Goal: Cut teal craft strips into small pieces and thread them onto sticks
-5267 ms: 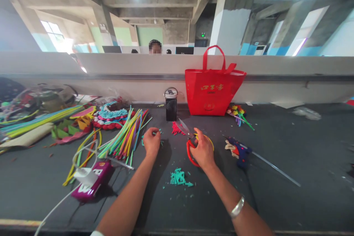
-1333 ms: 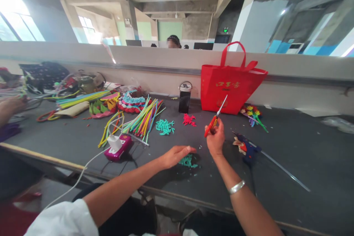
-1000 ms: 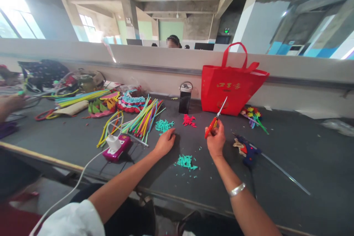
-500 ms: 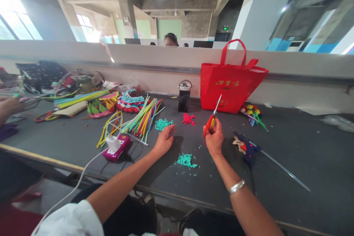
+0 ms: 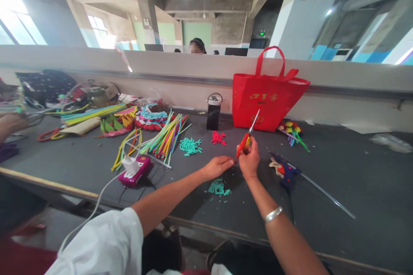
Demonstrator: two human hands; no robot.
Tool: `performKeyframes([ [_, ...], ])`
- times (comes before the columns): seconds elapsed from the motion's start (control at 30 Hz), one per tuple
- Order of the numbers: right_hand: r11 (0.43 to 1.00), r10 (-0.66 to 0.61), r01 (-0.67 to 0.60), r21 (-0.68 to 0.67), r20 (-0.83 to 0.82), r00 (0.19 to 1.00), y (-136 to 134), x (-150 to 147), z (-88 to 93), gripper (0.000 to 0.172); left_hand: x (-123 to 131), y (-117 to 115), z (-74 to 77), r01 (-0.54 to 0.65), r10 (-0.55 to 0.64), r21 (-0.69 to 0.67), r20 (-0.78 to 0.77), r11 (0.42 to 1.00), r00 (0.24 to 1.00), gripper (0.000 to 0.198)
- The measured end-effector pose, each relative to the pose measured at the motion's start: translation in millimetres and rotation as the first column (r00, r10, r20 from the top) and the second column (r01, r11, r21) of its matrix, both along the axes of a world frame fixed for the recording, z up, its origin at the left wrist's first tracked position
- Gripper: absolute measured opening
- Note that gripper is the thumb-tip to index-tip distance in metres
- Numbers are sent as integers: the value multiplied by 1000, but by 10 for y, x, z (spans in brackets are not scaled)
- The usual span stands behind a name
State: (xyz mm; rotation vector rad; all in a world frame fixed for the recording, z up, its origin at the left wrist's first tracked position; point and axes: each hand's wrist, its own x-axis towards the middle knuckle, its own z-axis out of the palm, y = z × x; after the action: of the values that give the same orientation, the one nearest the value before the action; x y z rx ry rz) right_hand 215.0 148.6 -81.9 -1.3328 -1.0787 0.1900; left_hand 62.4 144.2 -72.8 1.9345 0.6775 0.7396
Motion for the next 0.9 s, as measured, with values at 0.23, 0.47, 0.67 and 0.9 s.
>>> performKeyframes([
  [0.23,1000,3,-3,-13,-7,1000,-22,-23,38,64,60,44,68,176,-184,-104,-72,979,980,51],
  [0.47,1000,16,-16,-11,-20,1000,-21,-32,-2,63,-564,-339,362,126,-138,-257,-27,958,990,46],
  [0.67,999,50,-50,1,-94,994,1,-24,-47,64,-1375,-630,240,-685,745,-310,154,660,649,44],
  [0.9,998,55,-56,-9,-144,988,-25,-26,-11,66,-1665,-838,-1,-773,796,212,-53,598,602,43],
])
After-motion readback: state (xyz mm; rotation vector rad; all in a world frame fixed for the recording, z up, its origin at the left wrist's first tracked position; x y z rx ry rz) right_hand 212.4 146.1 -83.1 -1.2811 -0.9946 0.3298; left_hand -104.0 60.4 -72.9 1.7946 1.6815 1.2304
